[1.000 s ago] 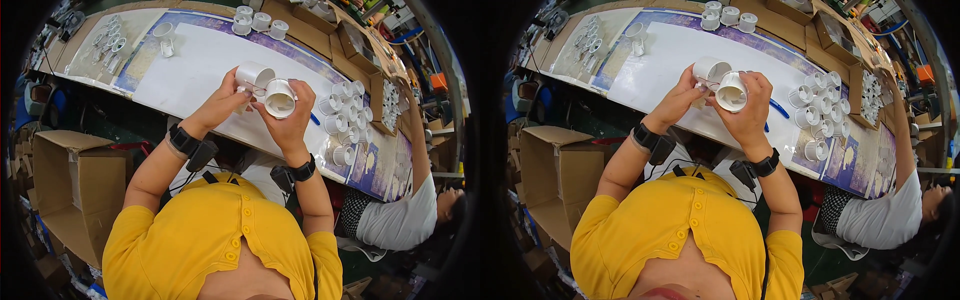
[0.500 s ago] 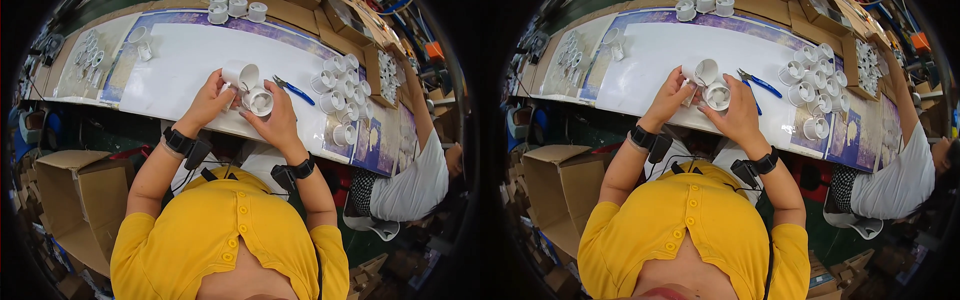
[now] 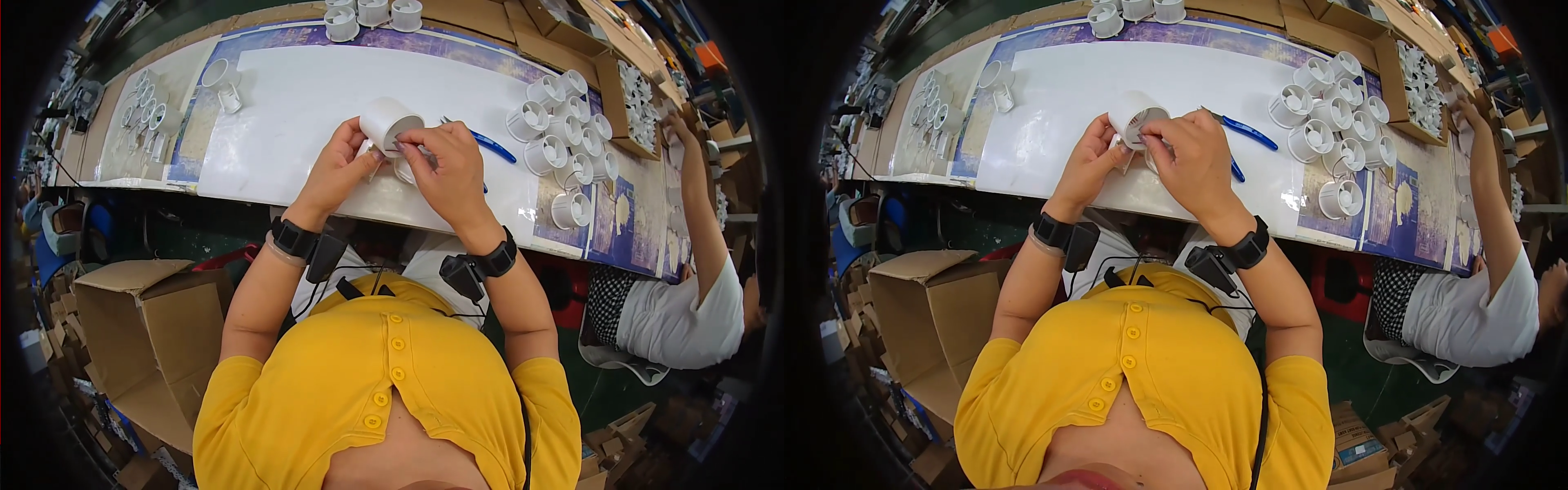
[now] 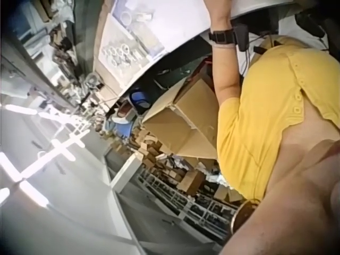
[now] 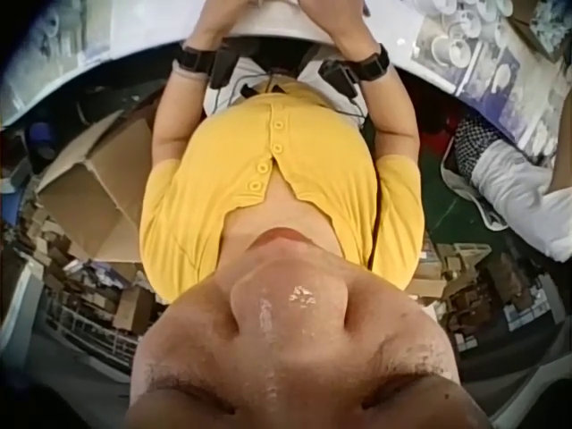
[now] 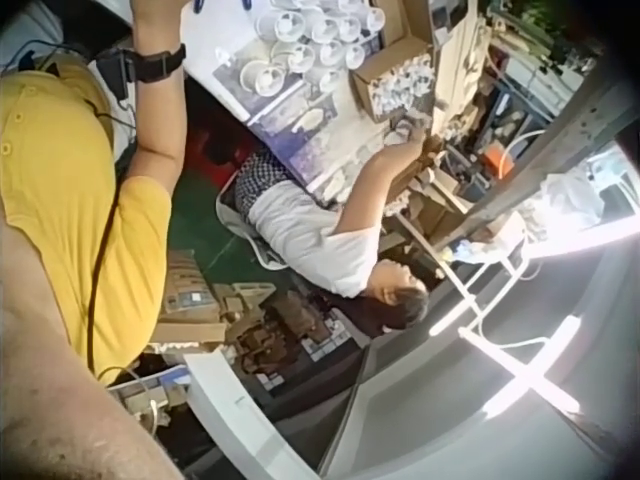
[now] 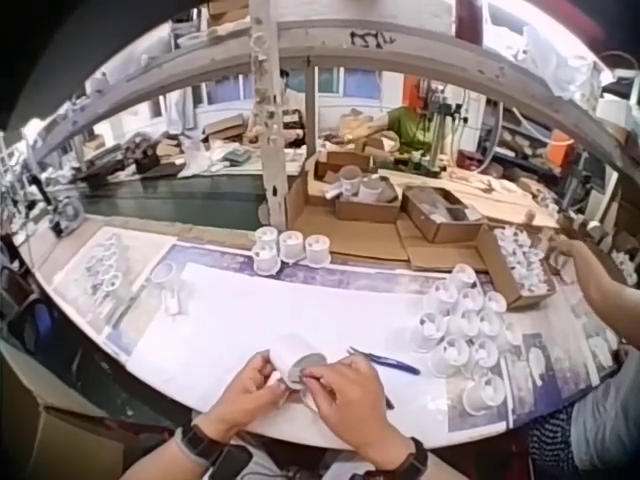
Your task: The person picks up a white plastic housing and a fan component, trims the wires with shears, and threads them through the housing. They fit the fan into the housing, snap the two halves together, and place the assembled unit on the table.
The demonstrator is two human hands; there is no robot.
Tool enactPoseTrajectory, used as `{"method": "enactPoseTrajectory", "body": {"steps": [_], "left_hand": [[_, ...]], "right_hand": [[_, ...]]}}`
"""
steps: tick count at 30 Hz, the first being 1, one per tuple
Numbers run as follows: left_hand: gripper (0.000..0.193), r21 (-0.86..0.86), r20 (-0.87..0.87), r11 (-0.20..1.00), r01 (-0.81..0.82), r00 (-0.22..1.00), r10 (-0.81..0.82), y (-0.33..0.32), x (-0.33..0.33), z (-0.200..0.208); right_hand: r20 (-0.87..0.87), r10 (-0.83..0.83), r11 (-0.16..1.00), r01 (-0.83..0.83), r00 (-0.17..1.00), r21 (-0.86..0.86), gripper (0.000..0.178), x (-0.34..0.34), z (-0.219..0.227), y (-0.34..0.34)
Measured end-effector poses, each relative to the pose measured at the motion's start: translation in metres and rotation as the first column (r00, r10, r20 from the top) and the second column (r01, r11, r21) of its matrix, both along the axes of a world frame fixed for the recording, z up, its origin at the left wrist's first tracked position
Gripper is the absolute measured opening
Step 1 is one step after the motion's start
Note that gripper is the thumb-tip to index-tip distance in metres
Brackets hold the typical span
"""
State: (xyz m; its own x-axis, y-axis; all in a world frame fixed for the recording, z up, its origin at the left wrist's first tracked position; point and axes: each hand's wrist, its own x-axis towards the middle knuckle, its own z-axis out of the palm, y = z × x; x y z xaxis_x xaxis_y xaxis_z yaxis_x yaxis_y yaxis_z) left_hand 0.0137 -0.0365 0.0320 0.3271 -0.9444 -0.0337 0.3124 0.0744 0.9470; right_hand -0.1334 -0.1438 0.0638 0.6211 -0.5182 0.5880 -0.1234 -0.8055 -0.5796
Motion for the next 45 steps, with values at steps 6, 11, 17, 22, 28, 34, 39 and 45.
{"method": "enactPoseTrajectory", "body": {"steps": [6,11,17,22,28,34,39,45], "left_hand": [[0.052,-0.041,0.003,0.999,0.027,1.0,-0.027,0.003,0.002,-0.002],[0.052,-0.046,-0.017,0.998,0.043,0.999,-0.044,0.002,0.005,-0.006],[0.051,-0.053,-0.026,0.998,0.024,0.999,-0.025,0.005,0.007,-0.007],[0.051,-0.074,0.0,0.997,0.008,1.0,-0.008,0.005,0.007,-0.009],[0.051,-0.074,-0.019,0.997,0.005,1.0,-0.006,0.007,0.008,-0.01],[0.052,-0.088,-0.068,0.996,0.014,0.998,-0.02,0.006,0.009,-0.011],[0.052,-0.103,-0.094,0.994,0.021,0.995,-0.031,0.006,0.011,-0.011],[0.052,-0.117,-0.085,0.992,0.039,0.995,-0.049,0.007,0.012,-0.013]], "right_hand": [[0.016,0.015,0.997,-0.014,1.0,-0.073,0.012,0.003,-0.001,0.002],[-0.052,0.011,0.984,-0.02,0.999,-0.178,0.016,0.002,0.004,0.004],[-0.12,0.016,0.975,-0.042,0.993,-0.218,0.017,0.006,0.011,0.007],[-0.18,0.018,0.968,-0.063,0.983,-0.244,0.015,0.007,0.012,0.005],[-0.182,0.039,0.96,-0.087,0.983,-0.266,0.014,0.009,0.012,0.008],[-0.102,-0.049,0.937,0.01,0.994,-0.349,0.014,0.009,0.01,0.015],[-0.084,-0.072,0.936,0.038,0.994,-0.351,0.014,0.01,0.016,0.017],[-0.168,0.033,0.984,-0.061,0.985,-0.165,0.012,0.011,0.015,0.004]]}}
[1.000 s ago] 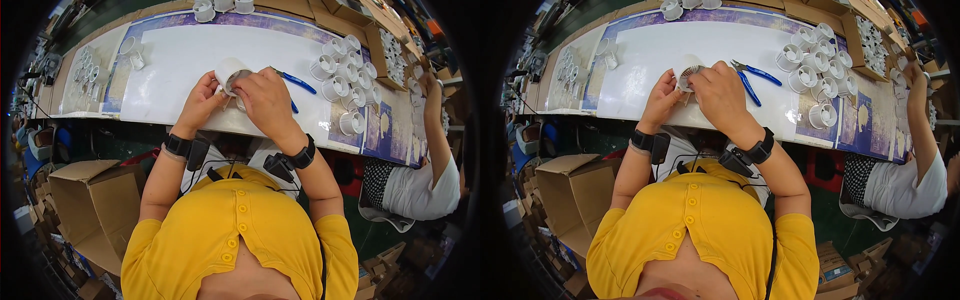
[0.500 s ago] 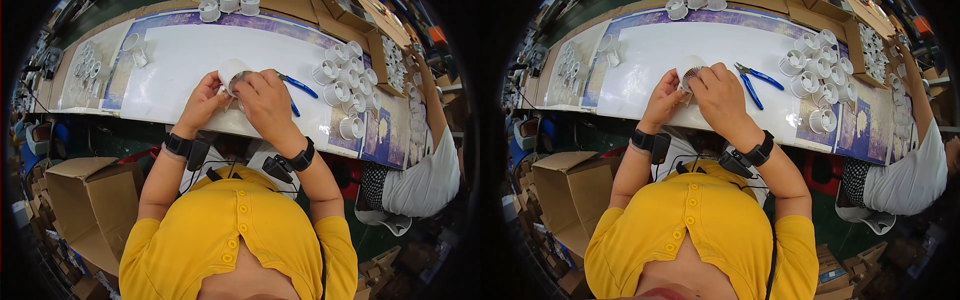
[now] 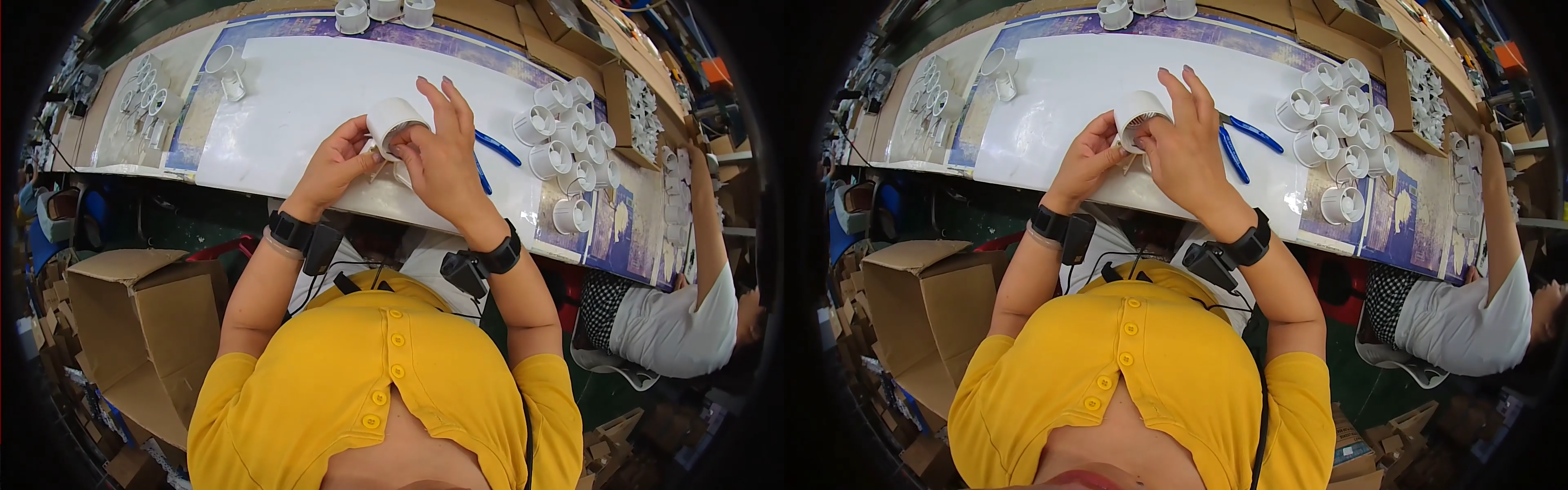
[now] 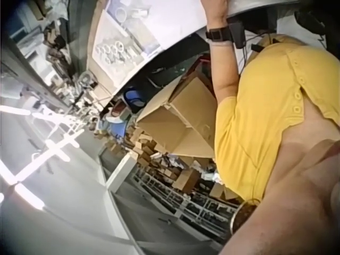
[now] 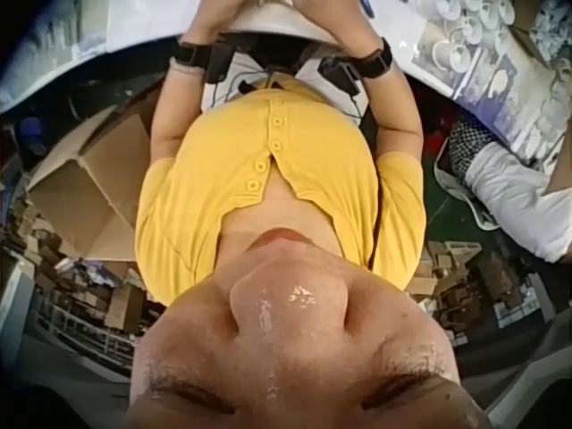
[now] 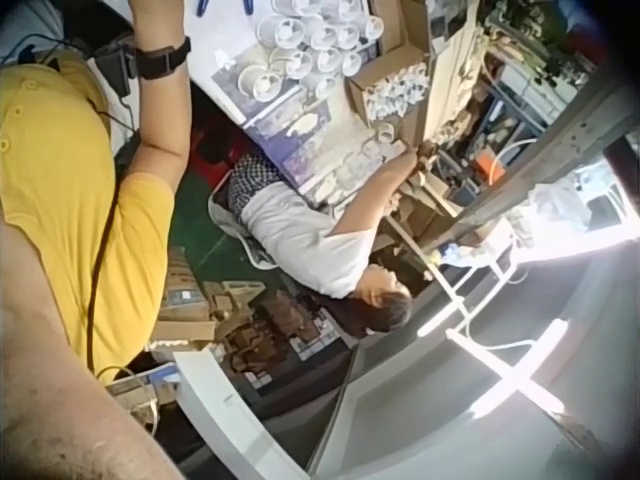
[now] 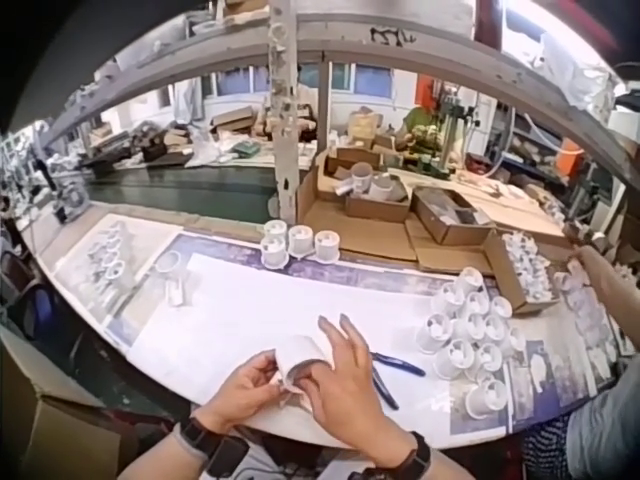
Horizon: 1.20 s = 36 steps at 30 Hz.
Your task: The person picks up a white plastic housing and a fan component, trims the wires with shears, and threads them through the housing. They fit the fan into the housing, snap the two halves together, and place the assembled unit on the table.
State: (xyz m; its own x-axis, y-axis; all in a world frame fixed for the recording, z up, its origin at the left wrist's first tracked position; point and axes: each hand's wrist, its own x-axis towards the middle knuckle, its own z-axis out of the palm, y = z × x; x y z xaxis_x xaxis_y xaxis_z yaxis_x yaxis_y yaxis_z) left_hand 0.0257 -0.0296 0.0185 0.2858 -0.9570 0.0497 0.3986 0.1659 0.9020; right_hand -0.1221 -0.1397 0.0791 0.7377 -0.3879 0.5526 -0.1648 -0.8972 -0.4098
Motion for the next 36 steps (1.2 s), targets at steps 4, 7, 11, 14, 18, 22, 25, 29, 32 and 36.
{"method": "enactPoseTrajectory", "body": {"steps": [4,7,11,14,18,22,25,29,32,36], "left_hand": [[0.053,0.01,-0.036,1.0,0.018,0.999,-0.017,0.0,0.001,0.0],[0.053,0.021,-0.063,0.999,0.033,0.998,-0.031,0.0,0.002,0.002],[0.054,0.029,-0.111,0.999,0.042,0.993,-0.039,0.0,0.005,0.0],[0.053,0.037,-0.16,0.999,0.038,0.987,-0.032,0.0,0.006,0.003],[0.053,0.035,-0.123,0.998,0.054,0.991,-0.049,0.001,0.003,0.009],[0.053,0.018,-0.043,0.997,0.07,0.997,-0.07,0.002,0.003,0.011],[0.054,0.014,-0.016,0.997,0.072,0.997,-0.072,0.001,0.002,0.01],[0.055,-0.004,-0.01,0.996,0.087,0.996,-0.087,0.001,0.004,0.006],[0.055,-0.011,-0.032,0.995,0.103,0.994,-0.103,0.0,0.006,0.006],[0.055,-0.016,-0.052,0.994,0.111,0.992,-0.112,0.001,0.006,0.003]], "right_hand": [[-0.032,0.089,0.99,-0.085,0.996,0.116,0.012,0.0,-0.005,-0.011],[-0.061,0.137,0.978,-0.126,0.989,0.165,0.012,0.001,-0.005,-0.014],[-0.061,0.164,0.983,-0.158,0.985,0.089,0.013,0.002,0.0,-0.01],[-0.019,0.168,0.982,-0.165,0.986,0.093,0.014,-0.005,0.008,-0.003],[-0.008,0.101,0.993,-0.1,0.995,0.065,0.015,-0.003,-0.003,-0.004],[0.025,0.171,0.97,-0.172,0.985,0.17,0.012,-0.001,-0.008,-0.01],[0.013,0.175,0.959,-0.174,0.984,0.223,0.013,-0.001,-0.01,-0.01],[-0.003,0.176,0.964,-0.172,0.984,0.203,0.013,-0.005,-0.006,-0.013],[-0.004,0.181,0.973,-0.178,0.984,0.148,0.014,-0.004,-0.004,-0.014],[0.006,0.192,0.978,-0.192,0.981,0.086,0.015,-0.004,-0.004,-0.012]]}}
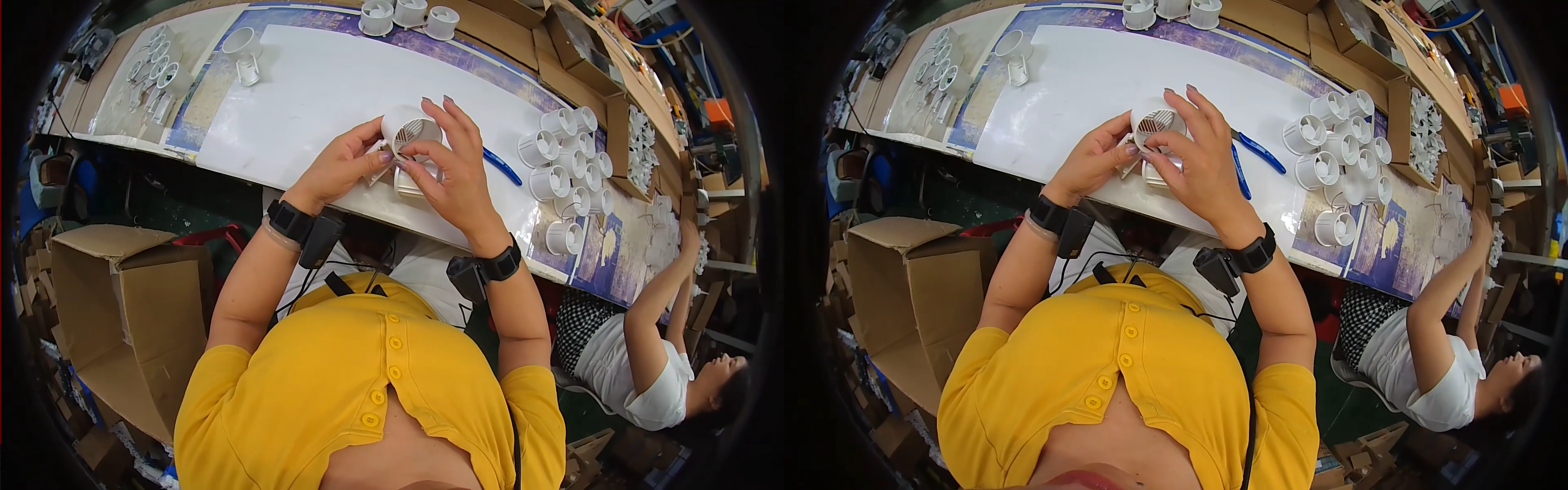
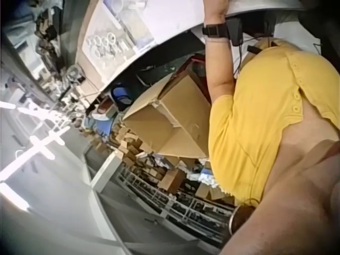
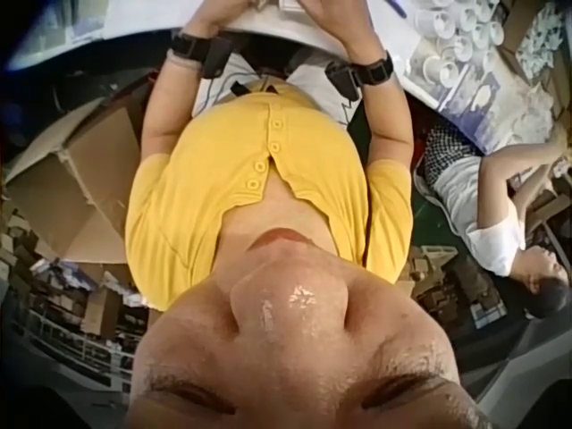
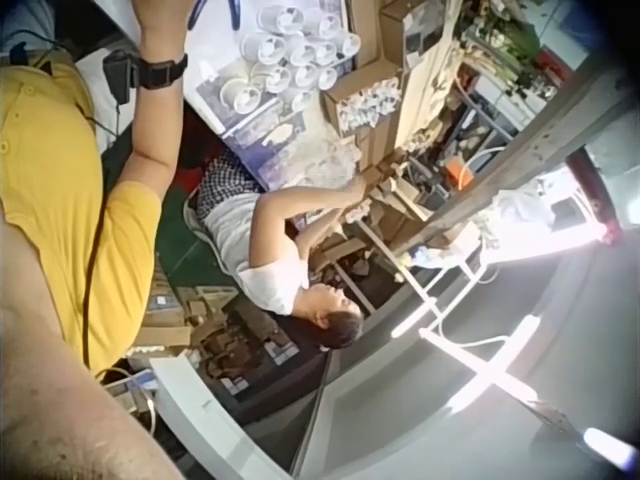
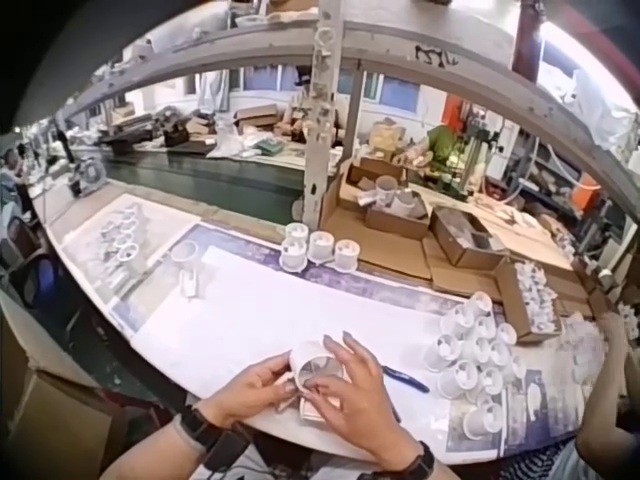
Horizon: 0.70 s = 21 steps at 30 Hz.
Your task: The person picks up a white plastic housing and a fan component, trims the wires with shears, and threads them through the housing. They fit the fan into the housing, snap the two halves together, and place the assembled unit on the table.
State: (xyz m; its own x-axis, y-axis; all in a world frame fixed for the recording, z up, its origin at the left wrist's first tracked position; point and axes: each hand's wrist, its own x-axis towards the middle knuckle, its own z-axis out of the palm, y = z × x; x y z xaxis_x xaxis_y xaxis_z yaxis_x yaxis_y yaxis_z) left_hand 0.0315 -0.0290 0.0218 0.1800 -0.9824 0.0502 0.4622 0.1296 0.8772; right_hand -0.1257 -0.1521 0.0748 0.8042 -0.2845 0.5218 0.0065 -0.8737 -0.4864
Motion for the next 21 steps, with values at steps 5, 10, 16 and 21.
{"method": "enactPoseTrajectory", "body": {"steps": [5,10,16,21], "left_hand": [[0.056,0.008,-0.005,1.0,0.02,1.0,-0.02,0.002,0.0,0.0],[0.055,0.013,0.025,1.0,0.02,0.999,-0.021,0.001,0.0,-0.001],[0.052,0.021,0.048,0.999,0.026,0.998,-0.027,0.004,0.001,0.002],[0.051,0.019,0.08,0.999,0.026,0.996,-0.027,0.002,0.001,0.006]], "right_hand": [[0.001,0.019,1.0,-0.019,1.0,0.025,0.015,0.001,-0.003,0.0],[-0.003,0.043,0.998,-0.043,0.999,0.05,0.016,0.0,-0.006,-0.005],[-0.034,0.101,0.991,-0.104,0.994,-0.085,0.016,0.004,0.009,-0.007],[-0.001,0.103,0.995,-0.103,0.995,-0.013,0.015,0.004,0.002,-0.007]]}}
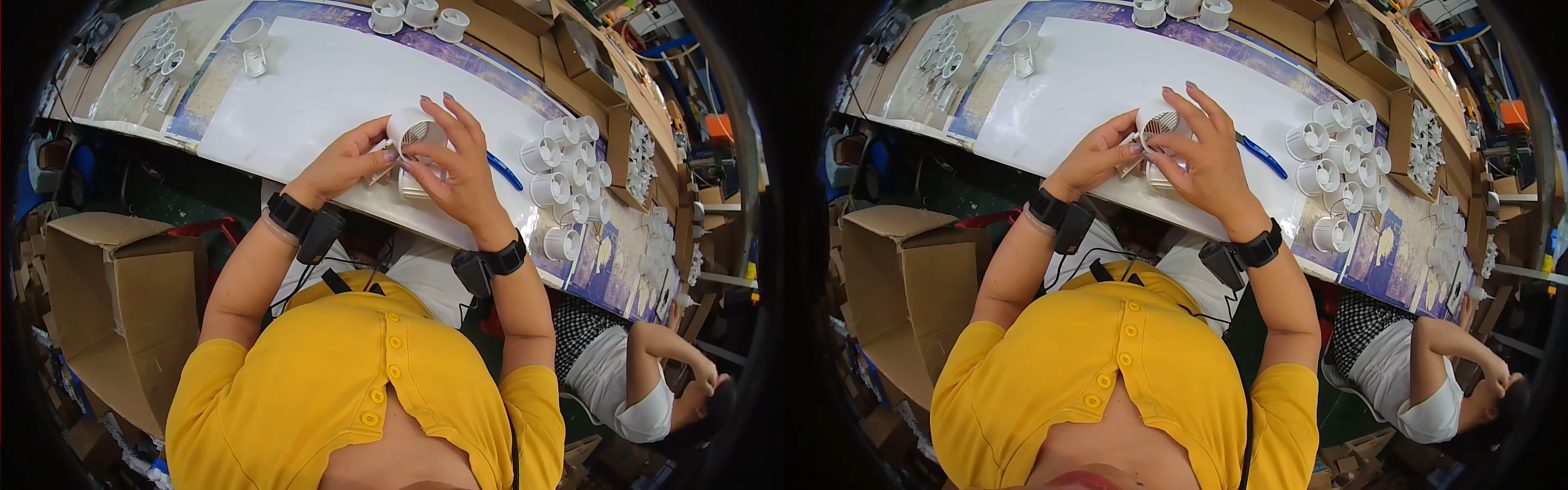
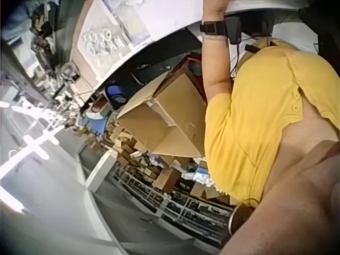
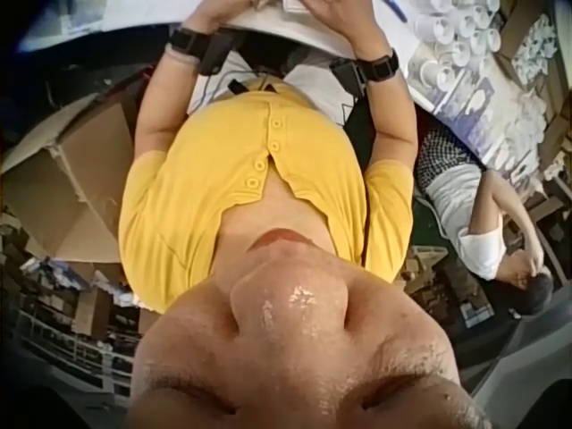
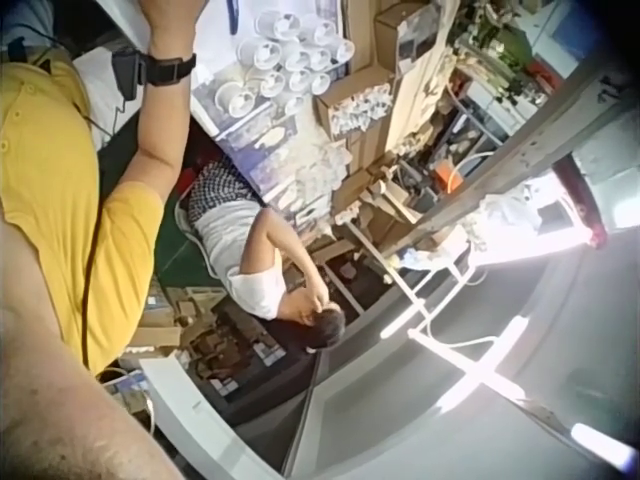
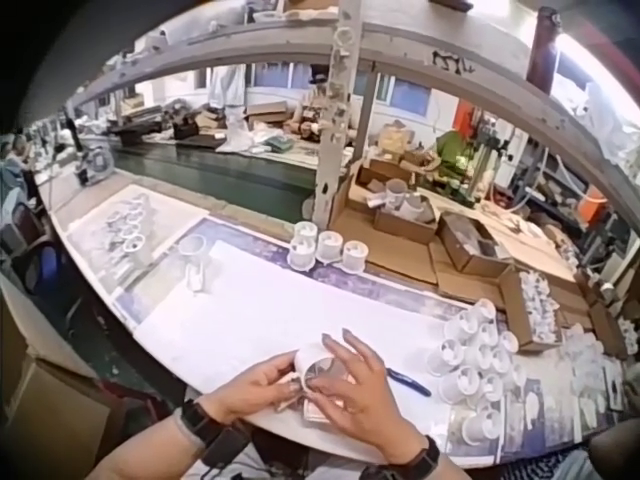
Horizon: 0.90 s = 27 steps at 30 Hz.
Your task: The person picks up a white plastic housing and a fan component, trims the wires with shears, and threads them through the housing. They fit the fan into the housing, snap the two halves together, and place the assembled unit on the table.
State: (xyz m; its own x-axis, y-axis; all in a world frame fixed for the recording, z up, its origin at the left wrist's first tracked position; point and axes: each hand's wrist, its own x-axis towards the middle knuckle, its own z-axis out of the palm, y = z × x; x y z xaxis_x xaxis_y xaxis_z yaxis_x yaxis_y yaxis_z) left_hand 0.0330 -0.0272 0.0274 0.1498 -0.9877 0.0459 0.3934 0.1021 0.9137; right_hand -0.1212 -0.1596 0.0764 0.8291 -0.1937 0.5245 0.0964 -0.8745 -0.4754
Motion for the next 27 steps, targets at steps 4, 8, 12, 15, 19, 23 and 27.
{"method": "enactPoseTrajectory", "body": {"steps": [4,8,12,15,19,23,27], "left_hand": [[0.05,-0.015,-0.032,1.0,-0.011,0.999,0.01,0.0,-0.003,0.002],[0.049,0.007,-0.037,1.0,0.031,0.999,-0.031,0.0,0.001,-0.003],[0.048,0.023,0.016,1.0,-0.007,1.0,0.006,0.0,0.0,-0.003],[0.047,0.021,-0.001,1.0,-0.015,1.0,0.015,-0.001,-0.002,0.0],[0.046,0.012,-0.014,1.0,-0.004,1.0,0.004,0.001,0.0,0.001],[0.046,0.008,-0.029,1.0,0.003,1.0,-0.003,0.002,0.0,-0.001],[0.046,0.015,-0.025,1.0,-0.006,1.0,0.007,0.002,0.001,-0.003]], "right_hand": [[0.021,-0.012,1.0,0.011,1.0,0.027,0.016,-0.003,-0.005,-0.001],[0.003,0.002,1.0,-0.002,1.0,0.0,0.016,-0.001,-0.002,-0.002],[-0.021,0.018,0.999,-0.017,1.0,0.049,0.016,0.003,-0.002,-0.002],[-0.02,0.021,0.996,-0.019,1.0,0.089,0.015,0.003,-0.004,-0.002],[-0.01,0.025,0.994,-0.024,1.0,0.11,0.015,0.003,-0.006,-0.003],[-0.028,0.05,0.994,-0.047,0.998,0.097,0.015,0.004,-0.004,-0.006],[-0.041,0.067,0.991,-0.062,0.997,0.116,0.014,0.007,-0.002,-0.008]]}}
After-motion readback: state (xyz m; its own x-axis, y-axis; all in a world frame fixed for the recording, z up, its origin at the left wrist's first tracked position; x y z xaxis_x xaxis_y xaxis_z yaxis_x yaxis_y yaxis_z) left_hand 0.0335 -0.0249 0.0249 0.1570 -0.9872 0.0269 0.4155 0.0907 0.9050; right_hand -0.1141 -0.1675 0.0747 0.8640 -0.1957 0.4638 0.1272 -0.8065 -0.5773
